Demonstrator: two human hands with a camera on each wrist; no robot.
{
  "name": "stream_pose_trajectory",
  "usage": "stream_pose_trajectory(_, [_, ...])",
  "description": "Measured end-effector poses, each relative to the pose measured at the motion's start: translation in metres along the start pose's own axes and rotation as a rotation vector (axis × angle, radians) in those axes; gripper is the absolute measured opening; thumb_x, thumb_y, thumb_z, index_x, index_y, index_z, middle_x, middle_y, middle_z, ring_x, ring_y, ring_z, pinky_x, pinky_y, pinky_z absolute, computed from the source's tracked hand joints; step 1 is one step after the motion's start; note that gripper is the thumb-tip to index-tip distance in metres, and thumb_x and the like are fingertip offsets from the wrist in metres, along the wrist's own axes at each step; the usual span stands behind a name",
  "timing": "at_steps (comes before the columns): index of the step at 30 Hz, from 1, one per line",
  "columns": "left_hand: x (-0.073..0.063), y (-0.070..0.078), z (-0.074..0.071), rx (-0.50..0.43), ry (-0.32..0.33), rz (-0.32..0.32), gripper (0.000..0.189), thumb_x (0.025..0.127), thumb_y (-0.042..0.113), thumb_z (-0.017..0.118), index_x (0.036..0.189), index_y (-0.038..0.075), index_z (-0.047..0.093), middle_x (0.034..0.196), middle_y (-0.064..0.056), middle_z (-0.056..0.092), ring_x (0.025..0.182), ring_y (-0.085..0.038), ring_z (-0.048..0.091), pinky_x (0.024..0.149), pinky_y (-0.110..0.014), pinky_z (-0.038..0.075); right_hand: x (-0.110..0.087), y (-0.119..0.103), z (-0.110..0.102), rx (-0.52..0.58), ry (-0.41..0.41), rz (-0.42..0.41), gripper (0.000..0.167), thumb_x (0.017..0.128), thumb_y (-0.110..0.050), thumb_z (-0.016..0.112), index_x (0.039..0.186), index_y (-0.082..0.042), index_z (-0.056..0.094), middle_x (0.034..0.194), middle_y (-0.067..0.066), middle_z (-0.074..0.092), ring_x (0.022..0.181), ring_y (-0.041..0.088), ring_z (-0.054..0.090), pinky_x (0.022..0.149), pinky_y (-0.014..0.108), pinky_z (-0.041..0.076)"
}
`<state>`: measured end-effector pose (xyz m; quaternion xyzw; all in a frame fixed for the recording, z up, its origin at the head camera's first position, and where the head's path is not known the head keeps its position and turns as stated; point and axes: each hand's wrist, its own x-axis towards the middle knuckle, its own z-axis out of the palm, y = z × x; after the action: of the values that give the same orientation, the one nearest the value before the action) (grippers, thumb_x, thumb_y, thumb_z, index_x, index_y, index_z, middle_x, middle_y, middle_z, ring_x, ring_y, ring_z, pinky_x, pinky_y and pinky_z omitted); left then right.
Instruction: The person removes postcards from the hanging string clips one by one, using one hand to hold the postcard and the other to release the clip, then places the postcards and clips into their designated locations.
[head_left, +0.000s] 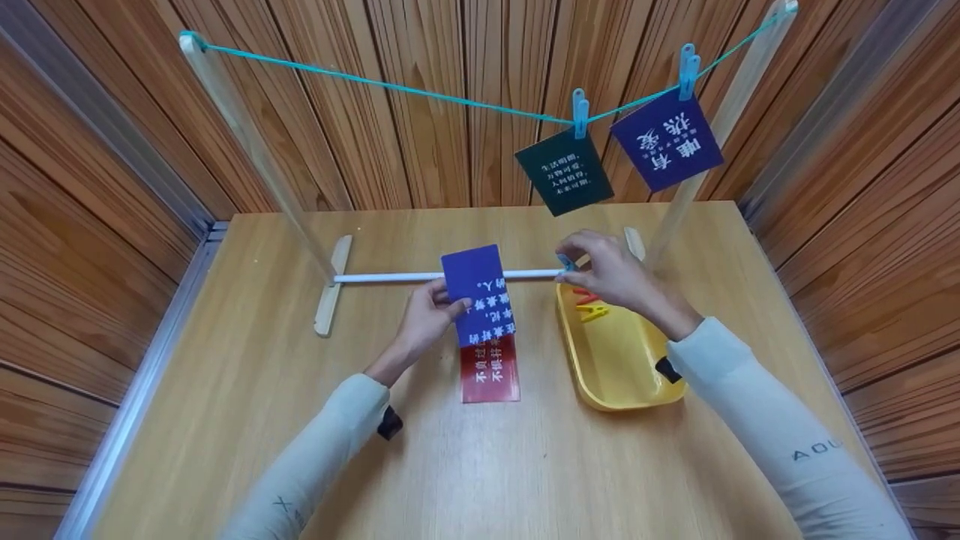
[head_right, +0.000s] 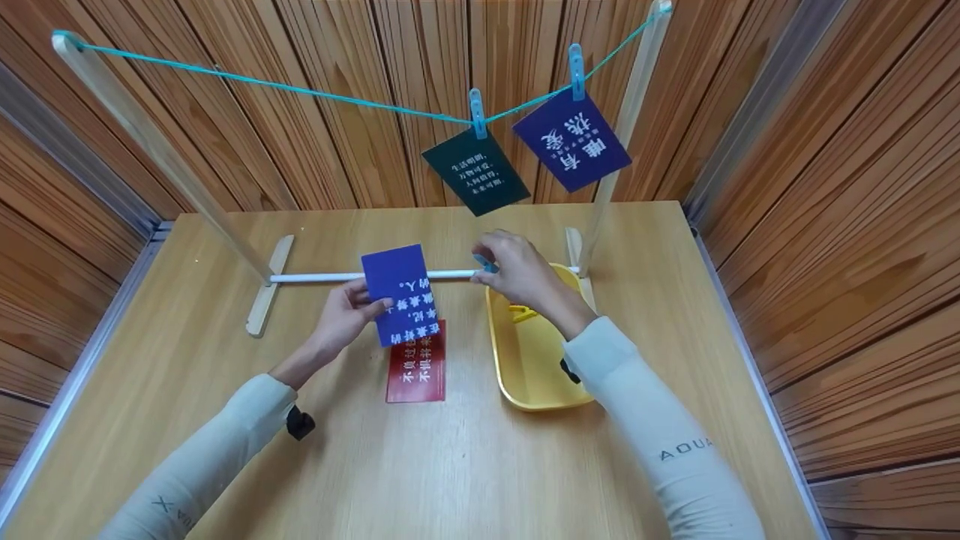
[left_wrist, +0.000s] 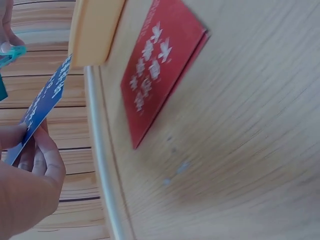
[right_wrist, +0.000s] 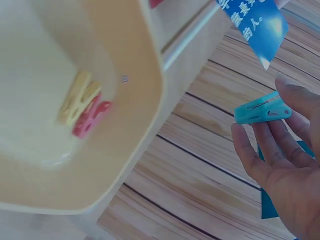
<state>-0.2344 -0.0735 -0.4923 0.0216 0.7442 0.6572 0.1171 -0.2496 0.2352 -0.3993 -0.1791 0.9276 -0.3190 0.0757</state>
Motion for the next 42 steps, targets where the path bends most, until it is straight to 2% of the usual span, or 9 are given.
stream_pose_trajectory(6, [-0.003,-0.014,0.006,0.004,-0.005,-0.067,0.043,0.1,0.001,0.067,0.142,0.002,0.06,0.127,-0.021,0.075,0.118,-0.033,0.074,0.102,-0.041,0.061,-0.006,0.017,0.012,-0.052,-0.078,0.013,0.037,0.095,-0.02,0.079,0.129,-0.011,0.068,0.125,0.01,0.07,0.113,0.029,0.067,0.102,0.05,0.06])
stream_pose_trajectory(14, [-0.012,-0.025,0.005,0.035,-0.035,-0.196,0.049,0.101,0.004,0.065,0.149,0.005,0.051,0.131,-0.016,0.072,0.12,-0.029,0.072,0.101,-0.04,0.062,-0.014,0.035,0.029,-0.06,-0.147,0.068,0.04,0.094,-0.018,0.081,0.131,-0.012,0.07,0.124,0.009,0.072,0.109,0.027,0.067,0.1,0.048,0.061])
stream_pose_trajectory(16, [-0.015,-0.028,0.004,0.041,-0.04,-0.193,0.048,0.101,0.004,0.066,0.147,0.005,0.052,0.129,-0.017,0.073,0.116,-0.029,0.074,0.096,-0.037,0.063,-0.015,0.039,0.032,-0.069,-0.163,0.073,0.04,0.093,-0.016,0.081,0.131,-0.011,0.07,0.124,0.01,0.073,0.109,0.028,0.067,0.102,0.049,0.061])
stream_pose_trajectory(22, [-0.022,-0.036,0.004,0.068,-0.082,-0.254,0.047,0.104,0.009,0.064,0.148,0.01,0.049,0.122,-0.014,0.074,0.096,-0.024,0.078,0.06,-0.035,0.062,-0.019,0.053,0.04,-0.141,-0.227,0.068,0.034,0.093,-0.01,0.08,0.126,-0.009,0.072,0.12,0.011,0.074,0.106,0.028,0.068,0.101,0.05,0.06])
stream_pose_trajectory(26, [-0.026,-0.038,0.009,0.099,-0.102,-0.295,0.05,0.104,0.011,0.065,0.151,0.01,0.046,0.121,-0.013,0.074,0.097,-0.022,0.077,0.068,-0.033,0.063,-0.022,0.061,0.042,-0.184,-0.256,0.062,0.034,0.091,-0.009,0.082,0.124,-0.009,0.073,0.118,0.011,0.074,0.103,0.028,0.066,0.099,0.05,0.06])
stream_pose_trajectory(29, [-0.027,-0.038,0.011,0.11,-0.113,-0.296,0.052,0.103,0.011,0.065,0.151,0.01,0.045,0.118,-0.013,0.075,0.095,-0.021,0.077,0.073,-0.031,0.064,-0.023,0.066,0.043,-0.199,-0.282,0.066,0.035,0.091,-0.008,0.081,0.125,-0.008,0.072,0.119,0.012,0.074,0.103,0.029,0.067,0.1,0.051,0.06])
stream_pose_trajectory(32, [-0.028,-0.041,0.012,0.122,-0.124,-0.283,0.049,0.103,0.011,0.065,0.149,0.01,0.046,0.114,-0.012,0.076,0.089,-0.02,0.076,0.063,-0.029,0.059,-0.023,0.069,0.045,-0.223,-0.295,0.051,0.033,0.09,-0.005,0.081,0.122,-0.006,0.073,0.116,0.013,0.075,0.099,0.029,0.067,0.097,0.052,0.06])
stream_pose_trajectory(36, [-0.03,-0.046,0.014,0.154,-0.14,-0.262,0.046,0.103,0.009,0.065,0.146,0.009,0.048,0.114,-0.011,0.076,0.089,-0.02,0.074,0.06,-0.027,0.054,-0.024,0.071,0.05,-0.262,-0.309,0.065,0.032,0.088,-0.006,0.083,0.119,-0.005,0.074,0.114,0.012,0.075,0.099,0.028,0.066,0.099,0.053,0.058])
stream_pose_trajectory(42, [-0.032,-0.049,0.02,0.301,-0.138,-0.238,0.054,0.102,0.009,0.066,0.151,0.002,0.045,0.11,-0.011,0.075,0.088,-0.017,0.072,0.068,-0.026,0.057,-0.029,0.072,0.055,-0.281,-0.339,0.123,0.034,0.092,-0.005,0.078,0.126,-0.008,0.073,0.123,0.012,0.074,0.11,0.03,0.066,0.109,0.057,0.054])
